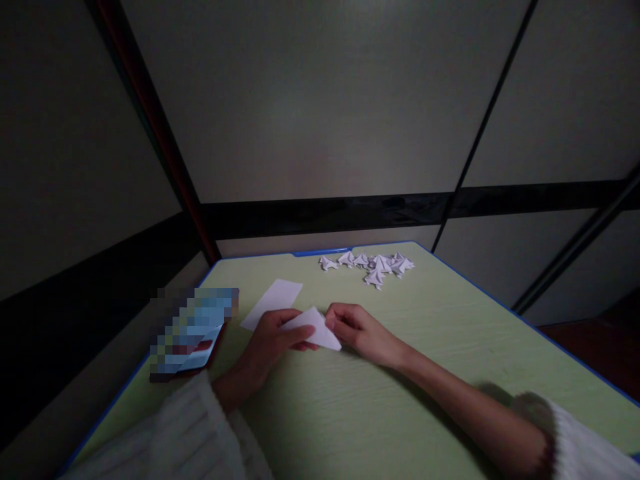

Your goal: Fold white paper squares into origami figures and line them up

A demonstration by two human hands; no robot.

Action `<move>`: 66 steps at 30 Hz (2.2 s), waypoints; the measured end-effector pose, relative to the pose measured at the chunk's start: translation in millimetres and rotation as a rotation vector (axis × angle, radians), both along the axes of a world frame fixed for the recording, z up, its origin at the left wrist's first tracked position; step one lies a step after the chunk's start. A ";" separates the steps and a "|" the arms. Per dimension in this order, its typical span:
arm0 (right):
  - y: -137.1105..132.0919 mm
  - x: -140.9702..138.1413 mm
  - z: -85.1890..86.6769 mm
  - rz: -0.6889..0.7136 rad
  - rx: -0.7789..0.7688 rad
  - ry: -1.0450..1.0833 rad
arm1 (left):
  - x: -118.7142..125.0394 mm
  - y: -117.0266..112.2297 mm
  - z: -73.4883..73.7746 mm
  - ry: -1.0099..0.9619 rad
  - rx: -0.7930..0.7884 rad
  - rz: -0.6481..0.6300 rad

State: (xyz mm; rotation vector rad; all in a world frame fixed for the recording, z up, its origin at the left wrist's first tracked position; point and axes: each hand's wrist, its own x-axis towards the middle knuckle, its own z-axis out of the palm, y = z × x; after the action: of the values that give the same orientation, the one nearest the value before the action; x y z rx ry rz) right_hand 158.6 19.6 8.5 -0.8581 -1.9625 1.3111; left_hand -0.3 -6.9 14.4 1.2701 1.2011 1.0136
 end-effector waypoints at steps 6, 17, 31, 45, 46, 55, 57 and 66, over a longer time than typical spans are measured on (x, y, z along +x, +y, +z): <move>-4.7 -13.6 -2.1 -0.058 -0.194 0.253 | 6.9 -1.4 -10.2 -0.323 -0.070 0.064; -2.9 -9.3 -6.2 0.113 -0.460 0.264 | 12.8 -3.3 -20.2 -0.002 -0.042 0.044; -18.9 -12.2 -2.7 -0.075 0.158 0.135 | 23.7 -16.5 -15.5 -0.211 -0.070 0.238; -13.6 -11.0 -4.5 0.007 -0.036 0.169 | 22.3 -15.3 -17.1 -0.092 -0.026 0.192; -15.7 -10.8 -3.8 -0.019 0.078 0.144 | 22.6 -16.2 -16.2 -0.107 -0.032 0.202; -11.8 -12.6 -4.5 0.071 -0.146 0.147 | 21.8 -14.3 -13.6 -0.036 0.033 0.190; -10.1 -12.5 -4.7 0.098 -0.234 0.195 | 20.7 -12.7 -15.3 -0.027 0.031 0.161; -9.2 -14.0 -5.5 0.060 -0.309 0.286 | 21.0 -16.1 -15.1 -0.030 0.037 0.134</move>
State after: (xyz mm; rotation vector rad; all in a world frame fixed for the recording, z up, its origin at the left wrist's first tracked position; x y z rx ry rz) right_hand 144.7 10.4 3.0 -0.7075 -1.5995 1.7010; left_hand 20.7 -23.0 -0.7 1.2113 1.2625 1.1533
